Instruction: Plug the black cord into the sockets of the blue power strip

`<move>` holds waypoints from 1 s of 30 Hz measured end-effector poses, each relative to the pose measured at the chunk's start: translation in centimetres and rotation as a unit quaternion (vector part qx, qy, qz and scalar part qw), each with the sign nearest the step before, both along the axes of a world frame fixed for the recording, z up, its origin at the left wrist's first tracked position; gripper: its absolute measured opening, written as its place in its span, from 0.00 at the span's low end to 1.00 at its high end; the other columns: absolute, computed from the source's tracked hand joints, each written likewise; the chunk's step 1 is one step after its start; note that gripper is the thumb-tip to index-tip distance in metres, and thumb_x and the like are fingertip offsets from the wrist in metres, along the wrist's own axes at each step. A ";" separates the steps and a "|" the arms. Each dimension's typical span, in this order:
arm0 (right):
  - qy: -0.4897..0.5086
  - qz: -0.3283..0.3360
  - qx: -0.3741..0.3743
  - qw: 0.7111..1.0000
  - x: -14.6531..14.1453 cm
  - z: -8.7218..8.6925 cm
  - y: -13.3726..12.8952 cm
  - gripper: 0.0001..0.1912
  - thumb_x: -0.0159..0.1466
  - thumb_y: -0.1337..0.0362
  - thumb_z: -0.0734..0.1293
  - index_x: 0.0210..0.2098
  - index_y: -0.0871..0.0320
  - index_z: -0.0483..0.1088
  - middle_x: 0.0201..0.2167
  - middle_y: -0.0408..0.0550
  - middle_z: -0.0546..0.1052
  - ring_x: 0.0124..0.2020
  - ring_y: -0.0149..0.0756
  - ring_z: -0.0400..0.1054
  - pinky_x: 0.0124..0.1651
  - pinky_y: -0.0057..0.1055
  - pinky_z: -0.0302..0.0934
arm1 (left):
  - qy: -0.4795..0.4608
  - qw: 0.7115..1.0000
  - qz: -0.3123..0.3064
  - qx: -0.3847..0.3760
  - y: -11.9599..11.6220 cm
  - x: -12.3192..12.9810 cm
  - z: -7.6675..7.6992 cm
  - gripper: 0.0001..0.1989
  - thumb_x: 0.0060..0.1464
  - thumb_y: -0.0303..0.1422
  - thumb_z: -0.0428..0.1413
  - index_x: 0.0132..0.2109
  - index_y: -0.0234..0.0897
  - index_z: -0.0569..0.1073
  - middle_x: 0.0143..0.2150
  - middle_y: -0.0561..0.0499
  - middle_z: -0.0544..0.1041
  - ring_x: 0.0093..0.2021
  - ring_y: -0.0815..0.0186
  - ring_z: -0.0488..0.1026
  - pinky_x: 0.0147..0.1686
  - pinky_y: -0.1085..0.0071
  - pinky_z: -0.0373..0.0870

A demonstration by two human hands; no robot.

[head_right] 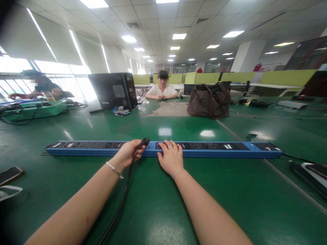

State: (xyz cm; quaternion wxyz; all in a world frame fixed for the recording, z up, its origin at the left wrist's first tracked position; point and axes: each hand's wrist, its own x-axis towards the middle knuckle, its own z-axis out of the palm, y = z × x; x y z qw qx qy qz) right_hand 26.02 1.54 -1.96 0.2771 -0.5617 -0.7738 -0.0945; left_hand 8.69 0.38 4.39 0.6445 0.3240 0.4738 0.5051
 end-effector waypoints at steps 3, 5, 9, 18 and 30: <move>0.004 -0.001 0.001 1.000 0.0 0.0 -0.1 0.19 0.61 0.57 0.60 0.51 0.50 0.67 0.56 0.46 0.67 0.58 0.42 0.54 0.58 0.45 0.41 | 0.016 1.000 0.007 -0.003 0.1 0.6 -0.3 0.02 0.57 0.27 0.46 0.36 0.34 0.62 0.23 0.54 0.67 0.15 0.78 0.60 0.12 0.83 0.51; 0.006 -0.002 0.002 1.000 -0.1 0.0 -0.1 0.19 0.61 0.57 0.60 0.52 0.50 0.67 0.56 0.46 0.67 0.58 0.42 0.54 0.58 0.45 0.41 | 0.030 0.999 0.017 -0.001 0.3 1.0 -0.5 0.02 0.57 0.27 0.46 0.35 0.34 0.62 0.23 0.54 0.68 0.16 0.78 0.60 0.12 0.83 0.52; 0.004 -0.002 0.003 1.000 -0.1 -0.1 0.0 0.19 0.61 0.58 0.60 0.51 0.50 0.67 0.56 0.46 0.67 0.58 0.43 0.53 0.58 0.45 0.41 | 0.055 0.997 0.052 0.010 0.6 1.4 -0.8 0.02 0.57 0.26 0.45 0.36 0.35 0.61 0.24 0.54 0.69 0.16 0.78 0.61 0.13 0.83 0.53; 0.001 -0.002 0.007 1.000 -0.1 -0.1 0.0 0.19 0.60 0.58 0.60 0.51 0.50 0.66 0.56 0.47 0.67 0.58 0.43 0.53 0.58 0.46 0.41 | 0.110 0.992 0.063 0.006 0.2 2.2 -0.4 0.03 0.55 0.26 0.48 0.36 0.37 0.60 0.23 0.55 0.70 0.15 0.77 0.61 0.13 0.81 0.54; 0.012 -0.003 -0.007 1.000 -0.2 0.3 -0.3 0.21 0.59 0.59 0.61 0.52 0.51 0.66 0.56 0.48 0.67 0.58 0.44 0.53 0.58 0.48 0.42 | 0.156 0.986 0.056 0.015 0.4 3.3 -1.4 0.05 0.53 0.27 0.51 0.31 0.36 0.60 0.22 0.55 0.70 0.15 0.78 0.61 0.13 0.81 0.52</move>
